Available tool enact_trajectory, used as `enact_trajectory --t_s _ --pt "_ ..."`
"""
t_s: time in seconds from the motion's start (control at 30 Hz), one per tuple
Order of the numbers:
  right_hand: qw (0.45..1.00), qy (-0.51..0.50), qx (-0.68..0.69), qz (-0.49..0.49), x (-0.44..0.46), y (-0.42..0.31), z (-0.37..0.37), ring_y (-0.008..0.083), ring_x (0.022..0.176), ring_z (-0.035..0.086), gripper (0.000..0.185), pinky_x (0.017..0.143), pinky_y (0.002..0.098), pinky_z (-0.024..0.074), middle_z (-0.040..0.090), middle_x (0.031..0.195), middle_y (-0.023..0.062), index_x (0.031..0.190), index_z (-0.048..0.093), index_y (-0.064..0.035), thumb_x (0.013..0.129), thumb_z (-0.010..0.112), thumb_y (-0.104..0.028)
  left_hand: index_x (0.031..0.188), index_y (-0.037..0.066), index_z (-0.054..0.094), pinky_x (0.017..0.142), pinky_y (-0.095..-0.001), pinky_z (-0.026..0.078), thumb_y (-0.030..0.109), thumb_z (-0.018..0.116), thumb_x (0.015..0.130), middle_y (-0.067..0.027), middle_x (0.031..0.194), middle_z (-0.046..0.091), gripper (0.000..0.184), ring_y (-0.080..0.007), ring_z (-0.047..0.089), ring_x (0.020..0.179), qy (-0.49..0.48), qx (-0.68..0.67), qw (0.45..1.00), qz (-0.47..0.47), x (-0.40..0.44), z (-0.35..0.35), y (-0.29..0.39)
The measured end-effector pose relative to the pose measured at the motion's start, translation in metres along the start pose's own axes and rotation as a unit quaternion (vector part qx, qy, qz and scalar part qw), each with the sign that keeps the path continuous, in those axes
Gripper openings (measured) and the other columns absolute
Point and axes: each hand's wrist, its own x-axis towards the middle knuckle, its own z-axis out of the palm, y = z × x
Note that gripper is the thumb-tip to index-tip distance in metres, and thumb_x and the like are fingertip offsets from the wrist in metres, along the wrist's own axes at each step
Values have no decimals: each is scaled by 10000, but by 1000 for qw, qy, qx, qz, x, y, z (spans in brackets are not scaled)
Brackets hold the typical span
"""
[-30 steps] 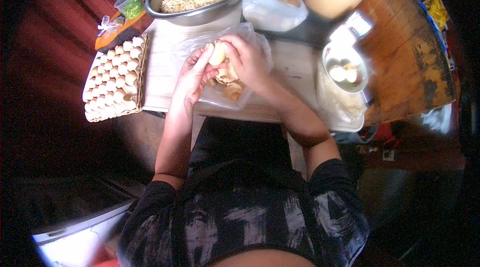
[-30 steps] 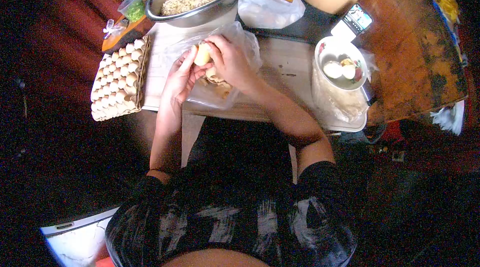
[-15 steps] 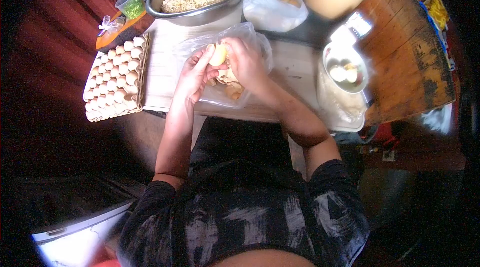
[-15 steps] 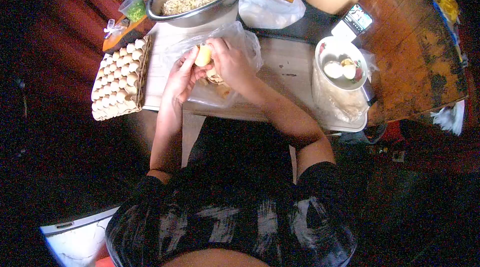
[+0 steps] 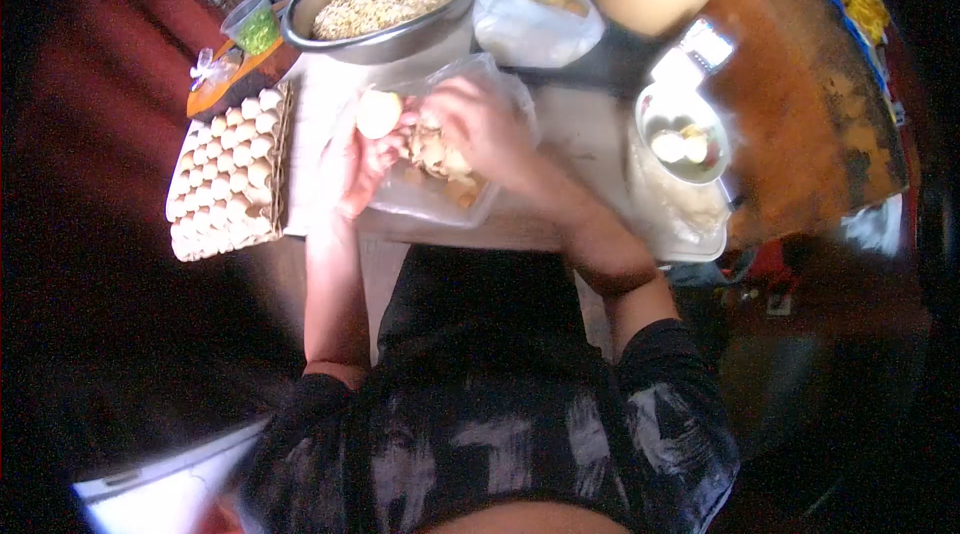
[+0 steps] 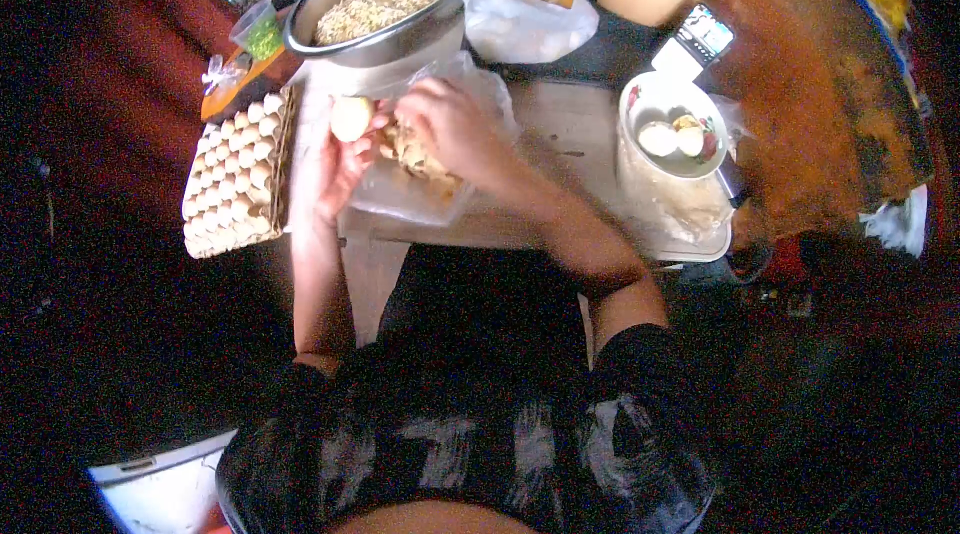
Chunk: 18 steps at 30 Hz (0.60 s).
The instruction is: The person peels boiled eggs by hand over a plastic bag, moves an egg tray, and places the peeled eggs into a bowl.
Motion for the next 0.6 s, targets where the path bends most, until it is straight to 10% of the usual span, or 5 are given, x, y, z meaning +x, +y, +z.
enact_trajectory --t_s 0.1,0.33,0.53,0.6 --pt "995 -17 -52 -84 5 -1 -5 283 944 536 142 834 382 422 581 1034 113 929 647 -53 819 586 -118 1165 -3 518 539 -167 472 399 422 952 -119 943 650 464 -105 617 703 93 144 984 53 4 12 32" --pt "984 149 -87 -45 21 12 -44 314 884 549 273 770 408 450 562 943 135 1050 583 -52 790 618 -129 1155 -3 543 758 -246 467 288 649 839 -64 1034 622 442 -114 608 842 -41 470 853 223 106 88 98" --pt "948 132 -222 187 18 56 -63 349 800 585 479 688 444 482 575 889 156 1215 458 -82 778 625 -187 1034 35 638 663 -253 492 345 737 724 -40 839 664 449 -127 612 744 -68 682 709 167 236 113 51" --pt "943 139 -237 189 15 69 -62 354 803 584 376 679 444 486 573 878 159 1123 503 -75 787 619 -197 1049 69 652 808 -318 497 346 763 663 -147 935 676 489 -252 654 870 -50 730 662 166 282 102 25"
